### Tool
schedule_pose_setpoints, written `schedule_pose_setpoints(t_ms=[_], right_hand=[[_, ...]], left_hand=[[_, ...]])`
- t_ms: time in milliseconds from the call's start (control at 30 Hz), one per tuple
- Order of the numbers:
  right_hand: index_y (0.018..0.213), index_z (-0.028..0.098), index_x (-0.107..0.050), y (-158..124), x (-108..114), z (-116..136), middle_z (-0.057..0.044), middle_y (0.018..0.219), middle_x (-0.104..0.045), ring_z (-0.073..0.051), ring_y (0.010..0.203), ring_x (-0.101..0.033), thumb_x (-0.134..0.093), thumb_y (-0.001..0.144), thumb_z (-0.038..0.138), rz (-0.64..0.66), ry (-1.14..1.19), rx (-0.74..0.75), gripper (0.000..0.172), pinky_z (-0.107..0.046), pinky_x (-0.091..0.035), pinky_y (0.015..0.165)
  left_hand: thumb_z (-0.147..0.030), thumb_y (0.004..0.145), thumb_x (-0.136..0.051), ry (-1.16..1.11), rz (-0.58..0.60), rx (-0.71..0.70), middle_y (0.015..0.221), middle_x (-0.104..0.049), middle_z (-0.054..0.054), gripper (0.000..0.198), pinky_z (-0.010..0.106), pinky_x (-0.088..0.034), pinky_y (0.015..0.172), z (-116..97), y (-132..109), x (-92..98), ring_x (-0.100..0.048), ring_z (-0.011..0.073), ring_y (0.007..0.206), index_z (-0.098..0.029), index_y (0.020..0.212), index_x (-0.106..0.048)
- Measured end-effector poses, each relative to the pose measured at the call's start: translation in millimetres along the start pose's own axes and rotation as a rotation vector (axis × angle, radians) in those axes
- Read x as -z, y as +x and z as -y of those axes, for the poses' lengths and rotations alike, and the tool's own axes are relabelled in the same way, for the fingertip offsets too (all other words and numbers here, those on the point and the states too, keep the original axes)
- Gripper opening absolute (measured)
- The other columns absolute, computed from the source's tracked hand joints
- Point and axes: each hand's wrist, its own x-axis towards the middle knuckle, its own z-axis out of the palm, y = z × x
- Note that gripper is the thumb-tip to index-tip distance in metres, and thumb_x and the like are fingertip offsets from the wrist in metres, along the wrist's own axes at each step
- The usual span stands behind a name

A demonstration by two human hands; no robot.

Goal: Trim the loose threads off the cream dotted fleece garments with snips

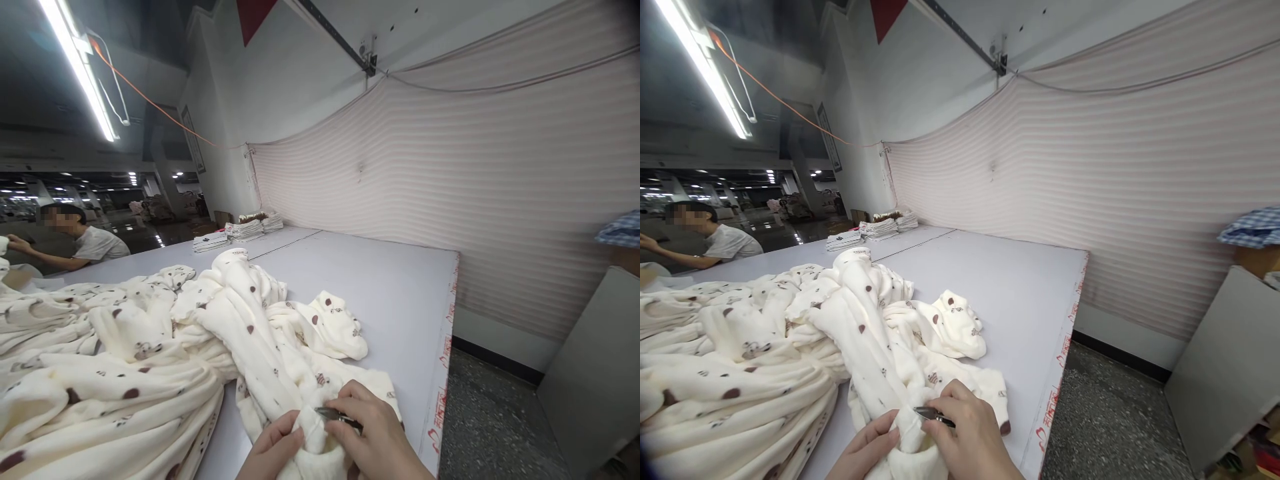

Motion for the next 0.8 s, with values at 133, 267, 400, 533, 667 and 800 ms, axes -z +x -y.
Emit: schedule_pose_setpoints(t_ms=[133, 267, 400, 533, 667, 800], right_hand=[[0.093, 0.028, -0.072, -1.0, -2.7, -0.8, 0.0, 0.089, -0.061, -0.016, 0.079, -0.061, -0.058, 0.08, 0.024, -0.007, 0.037, -0.018, 0.02, -0.023, -0.042, 0.069], [0.092, 0.027, -0.071, 0.1, -3.5, 2.6, 0.001, 0.089, -0.06, -0.015, 0.075, -0.06, -0.062, 0.075, 0.02, -0.002, 0.0, -0.015, 0.021, -0.022, -0.041, 0.066], [0.084, 0.027, -0.072, 1.4, -2.1, 4.7, 0.001, 0.085, -0.061, -0.015, 0.076, -0.06, -0.056, 0.08, 0.022, 0.005, 0.003, -0.015, 0.017, -0.022, -0.041, 0.068], [0.092, 0.026, -0.071, -1.0, -2.1, 3.6, 0.0, 0.089, -0.06, -0.016, 0.077, -0.061, -0.059, 0.077, 0.021, 0.021, -0.018, -0.022, 0.02, -0.023, -0.042, 0.067], [0.089, 0.026, -0.071, -2.9, -4.3, 0.7, -0.001, 0.087, -0.06, -0.016, 0.077, -0.06, -0.054, 0.082, 0.025, -0.033, 0.002, 0.007, 0.018, -0.024, -0.042, 0.068], [0.093, 0.023, -0.063, -1.5, -9.0, -4.1, 0.0, 0.088, -0.06, -0.017, 0.08, -0.059, -0.058, 0.077, 0.026, -0.126, 0.099, -0.016, 0.016, -0.024, -0.042, 0.071]], left_hand=[[-0.026, 0.072, -0.071, 0.002, 0.022, 0.0, 0.072, -0.072, 0.006, 0.029, 0.026, -0.049, 0.069, 0.9, 0.8, 0.6, -0.066, 0.0184, 0.068, -0.014, 0.098, -0.073], [-0.027, 0.071, -0.072, 0.002, -0.011, -0.003, 0.07, -0.071, 0.006, 0.029, 0.027, -0.049, 0.07, 1.9, 1.1, 0.8, -0.065, 0.019, 0.068, -0.014, 0.097, -0.073], [-0.028, 0.07, -0.073, 0.027, -0.007, -0.011, 0.07, -0.071, 0.006, 0.03, 0.024, -0.047, 0.067, 2.1, -0.1, 0.9, -0.064, 0.0169, 0.066, -0.013, 0.096, -0.073], [-0.029, 0.069, -0.073, 0.031, -0.008, -0.002, 0.068, -0.07, 0.006, 0.03, 0.023, -0.044, 0.064, 2.6, 0.0, 3.1, -0.064, 0.0173, 0.068, -0.013, 0.094, -0.073], [-0.033, 0.067, -0.074, 0.077, -0.013, -0.02, 0.065, -0.067, 0.004, 0.03, 0.024, -0.044, 0.066, 4.6, 2.0, 5.2, -0.06, 0.0157, 0.064, -0.014, 0.091, -0.072], [-0.044, 0.062, -0.074, 0.329, -0.075, -0.104, 0.066, -0.065, 0.003, 0.035, 0.023, -0.041, 0.062, 12.6, 2.4, 4.9, -0.057, 0.0165, 0.067, -0.016, 0.082, -0.07]])
